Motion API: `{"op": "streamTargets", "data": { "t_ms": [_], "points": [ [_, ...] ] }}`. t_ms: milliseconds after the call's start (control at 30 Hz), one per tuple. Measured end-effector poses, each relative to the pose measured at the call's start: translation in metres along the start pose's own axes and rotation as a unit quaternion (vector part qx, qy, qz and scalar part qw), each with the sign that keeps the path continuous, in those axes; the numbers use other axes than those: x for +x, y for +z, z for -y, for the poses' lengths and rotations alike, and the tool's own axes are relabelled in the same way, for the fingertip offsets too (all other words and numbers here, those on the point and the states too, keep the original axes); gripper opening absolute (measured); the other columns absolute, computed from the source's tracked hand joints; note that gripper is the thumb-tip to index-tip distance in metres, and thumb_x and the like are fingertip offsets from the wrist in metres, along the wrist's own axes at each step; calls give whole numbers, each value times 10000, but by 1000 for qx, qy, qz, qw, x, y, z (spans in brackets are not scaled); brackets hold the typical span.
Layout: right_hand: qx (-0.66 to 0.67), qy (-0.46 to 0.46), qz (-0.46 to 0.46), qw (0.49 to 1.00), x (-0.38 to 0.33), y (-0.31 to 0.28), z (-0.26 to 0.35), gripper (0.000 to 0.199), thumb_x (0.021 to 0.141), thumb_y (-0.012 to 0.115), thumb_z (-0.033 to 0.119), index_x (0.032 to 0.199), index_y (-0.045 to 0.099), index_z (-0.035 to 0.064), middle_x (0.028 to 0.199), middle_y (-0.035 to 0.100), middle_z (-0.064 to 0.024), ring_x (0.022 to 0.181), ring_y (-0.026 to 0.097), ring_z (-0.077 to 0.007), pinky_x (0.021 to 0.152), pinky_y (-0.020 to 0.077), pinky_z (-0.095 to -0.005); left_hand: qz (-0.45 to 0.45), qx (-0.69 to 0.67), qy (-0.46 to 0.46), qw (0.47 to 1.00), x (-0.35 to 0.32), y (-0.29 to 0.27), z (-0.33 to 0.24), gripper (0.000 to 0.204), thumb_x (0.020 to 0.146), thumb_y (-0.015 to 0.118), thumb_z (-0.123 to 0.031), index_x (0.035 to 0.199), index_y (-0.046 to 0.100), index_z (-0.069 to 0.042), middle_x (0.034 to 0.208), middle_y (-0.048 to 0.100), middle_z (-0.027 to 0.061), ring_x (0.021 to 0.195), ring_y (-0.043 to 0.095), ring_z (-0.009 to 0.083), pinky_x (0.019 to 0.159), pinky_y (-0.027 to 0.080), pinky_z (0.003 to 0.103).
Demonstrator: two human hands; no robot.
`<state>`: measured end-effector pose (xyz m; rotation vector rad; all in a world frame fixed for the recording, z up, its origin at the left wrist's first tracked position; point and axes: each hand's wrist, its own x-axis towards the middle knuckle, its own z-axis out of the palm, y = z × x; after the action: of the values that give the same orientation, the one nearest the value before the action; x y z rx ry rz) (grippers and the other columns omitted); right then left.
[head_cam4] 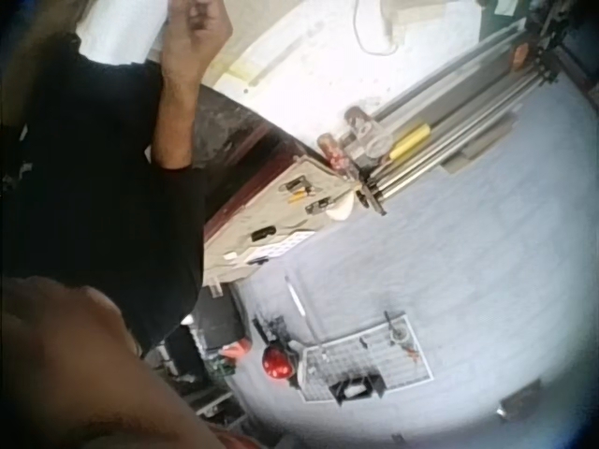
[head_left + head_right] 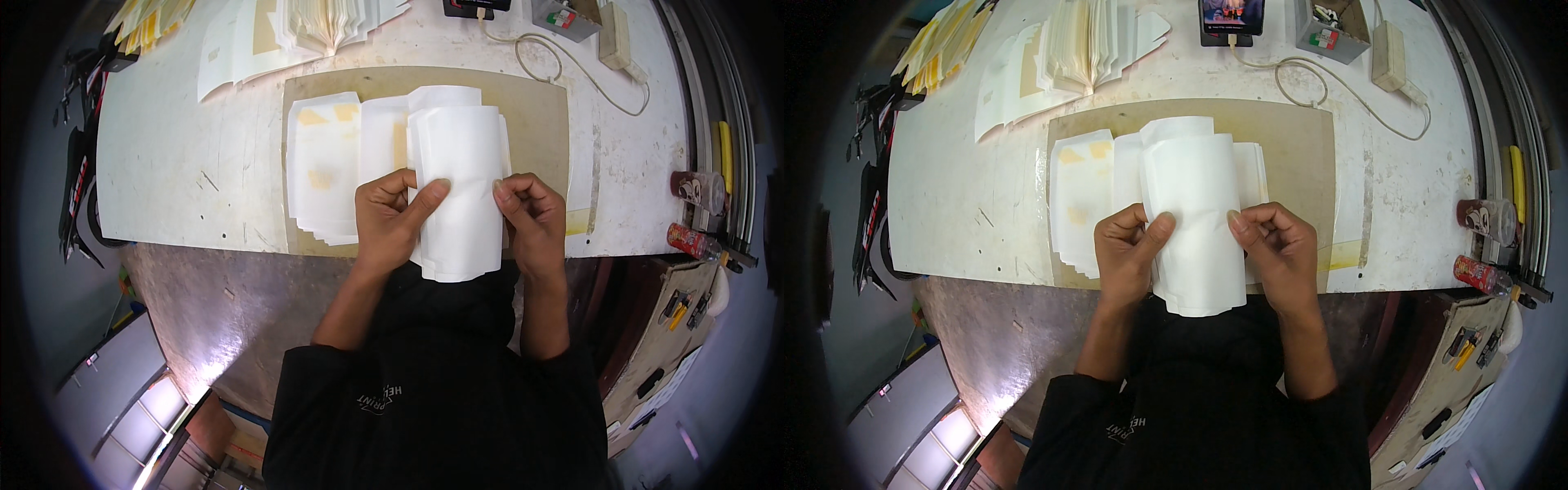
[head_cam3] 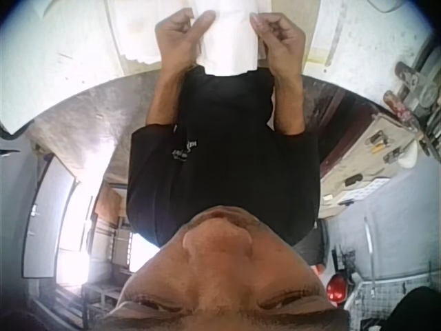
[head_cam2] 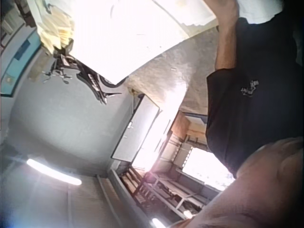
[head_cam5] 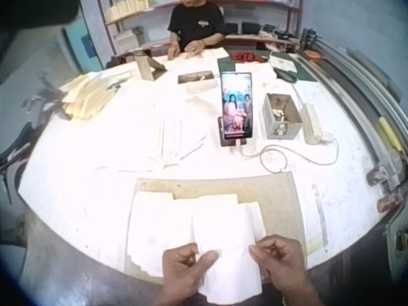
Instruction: The person peels yellow stickers from white backing sheets on a workbench, then flips and stacks the sheets. The person handles the sheets one at a time, smoothing and aligning them before stacking.
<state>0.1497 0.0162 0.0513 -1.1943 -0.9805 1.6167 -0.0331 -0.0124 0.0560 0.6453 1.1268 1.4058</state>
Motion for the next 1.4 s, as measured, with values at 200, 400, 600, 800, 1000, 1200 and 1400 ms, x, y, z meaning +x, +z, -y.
{"op": "streamTargets", "data": {
  "t_ms": [200,400,600,800,1000,1200,1400],
  "points": [
    [-49,-41,-43,997,6,-6,-3,76,949,671,62,922,660,-9,838,610,27,725,496,-26,667,402,-182,-50,-57,0,997,4,-17,-7,138,964,640,-68,868,684,21,777,689,50,679,582,40,630,472,206],
    [-164,-135,-18,977,3,3,4,108,972,566,-3,1020,659,-31,901,595,-10,729,483,-46,660,392,-198,-53,-25,9,998,2,-18,-7,160,968,655,-111,881,680,21,813,705,50,658,589,28,585,459,181],
    [-123,-117,55,984,3,14,10,158,974,641,106,985,666,-50,885,599,-22,736,491,-58,650,370,-195,30,-54,24,998,-3,-8,14,165,984,631,-79,873,676,36,761,656,-8,648,535,1,562,406,164],
    [16,-15,56,998,3,6,2,189,993,630,136,926,668,-36,823,573,37,733,464,-35,666,375,-191,-3,-79,55,995,0,9,8,190,998,569,-29,1176,515,8,1020,683,110,760,611,49,648,466,185],
    [78,-17,25,996,3,10,-7,199,1006,604,128,914,659,-40,834,566,37,734,453,-32,677,373,-196,9,-98,20,995,1,1,6,249,995,537,2,1240,493,11,1088,685,180,876,652,99,774,503,218],
    [-49,-78,9,996,2,9,-10,151,962,668,97,916,665,-46,853,559,20,694,434,-34,625,356,-189,32,-72,53,995,3,-2,2,164,980,561,-8,1124,607,56,990,696,116,868,629,89,786,486,216],
    [-135,-169,-45,975,-3,22,-10,113,892,739,44,916,675,-47,850,582,-13,695,456,-32,587,360,-195,-13,67,66,995,-1,4,2,76,911,691,-12,951,696,53,866,702,69,765,612,69,665,472,206]
  ]
}}
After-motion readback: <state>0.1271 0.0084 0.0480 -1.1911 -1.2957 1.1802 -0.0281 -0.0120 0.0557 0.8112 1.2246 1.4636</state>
